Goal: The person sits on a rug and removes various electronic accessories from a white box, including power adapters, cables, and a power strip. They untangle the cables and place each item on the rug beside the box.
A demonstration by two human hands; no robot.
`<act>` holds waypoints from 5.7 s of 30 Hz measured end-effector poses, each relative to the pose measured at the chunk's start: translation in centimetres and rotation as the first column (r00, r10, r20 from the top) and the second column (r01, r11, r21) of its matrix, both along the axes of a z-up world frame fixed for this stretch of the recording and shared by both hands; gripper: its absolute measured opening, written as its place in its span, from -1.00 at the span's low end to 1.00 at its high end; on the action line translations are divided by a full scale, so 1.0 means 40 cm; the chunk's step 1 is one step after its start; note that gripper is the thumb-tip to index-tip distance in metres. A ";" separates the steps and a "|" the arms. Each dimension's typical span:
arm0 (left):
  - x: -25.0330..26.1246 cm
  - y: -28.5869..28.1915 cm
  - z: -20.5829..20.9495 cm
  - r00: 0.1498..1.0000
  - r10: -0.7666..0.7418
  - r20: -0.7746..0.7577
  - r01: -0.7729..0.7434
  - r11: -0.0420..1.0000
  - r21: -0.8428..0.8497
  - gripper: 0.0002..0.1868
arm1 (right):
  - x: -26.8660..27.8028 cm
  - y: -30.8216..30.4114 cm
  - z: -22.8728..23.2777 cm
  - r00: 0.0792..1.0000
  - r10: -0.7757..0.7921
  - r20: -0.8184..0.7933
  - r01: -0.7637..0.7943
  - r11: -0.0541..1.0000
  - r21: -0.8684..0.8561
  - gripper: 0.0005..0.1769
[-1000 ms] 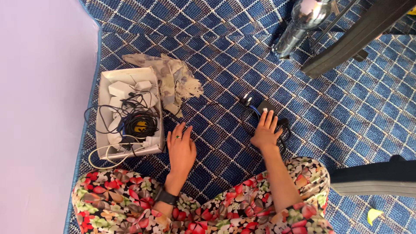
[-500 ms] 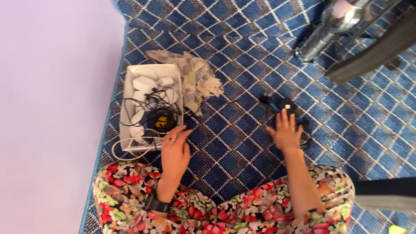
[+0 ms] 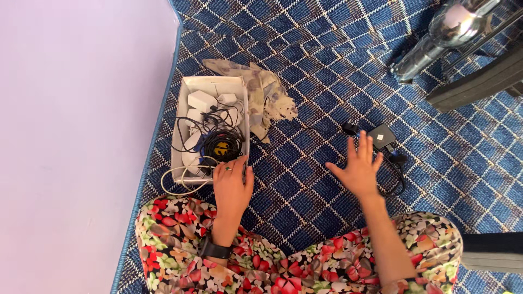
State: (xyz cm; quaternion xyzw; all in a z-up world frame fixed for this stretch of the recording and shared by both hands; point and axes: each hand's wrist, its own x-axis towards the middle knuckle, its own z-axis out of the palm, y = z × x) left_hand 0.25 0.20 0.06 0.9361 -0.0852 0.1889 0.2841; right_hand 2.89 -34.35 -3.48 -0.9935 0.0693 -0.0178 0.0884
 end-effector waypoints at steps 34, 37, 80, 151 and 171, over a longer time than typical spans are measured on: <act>0.015 0.063 0.057 0.995 -0.040 0.095 0.069 0.944 -0.322 -0.81 | -0.058 0.196 0.221 0.840 -0.257 0.477 -0.415 0.263 0.871 -0.76; -0.006 0.037 0.066 0.995 -0.095 -0.013 0.062 0.745 -0.664 -0.77 | -0.094 0.258 0.266 0.916 0.070 0.394 -0.343 0.647 0.682 -0.83; -0.004 0.013 0.012 0.999 -0.041 -0.015 0.039 0.994 -0.105 -0.85 | -0.102 0.356 0.118 0.931 0.106 -0.348 0.339 0.096 0.936 -0.63; 0.019 -0.214 -0.154 0.819 -0.573 -0.023 0.572 0.819 -0.046 -0.44 | 0.198 -0.469 -0.010 0.936 -0.303 0.179 0.352 0.826 -0.440 -0.84; 0.016 -0.212 -0.154 0.833 -0.553 -0.033 0.550 0.833 -0.065 -0.45 | 0.078 -0.095 0.159 0.904 0.270 0.331 -0.308 0.949 0.070 -0.56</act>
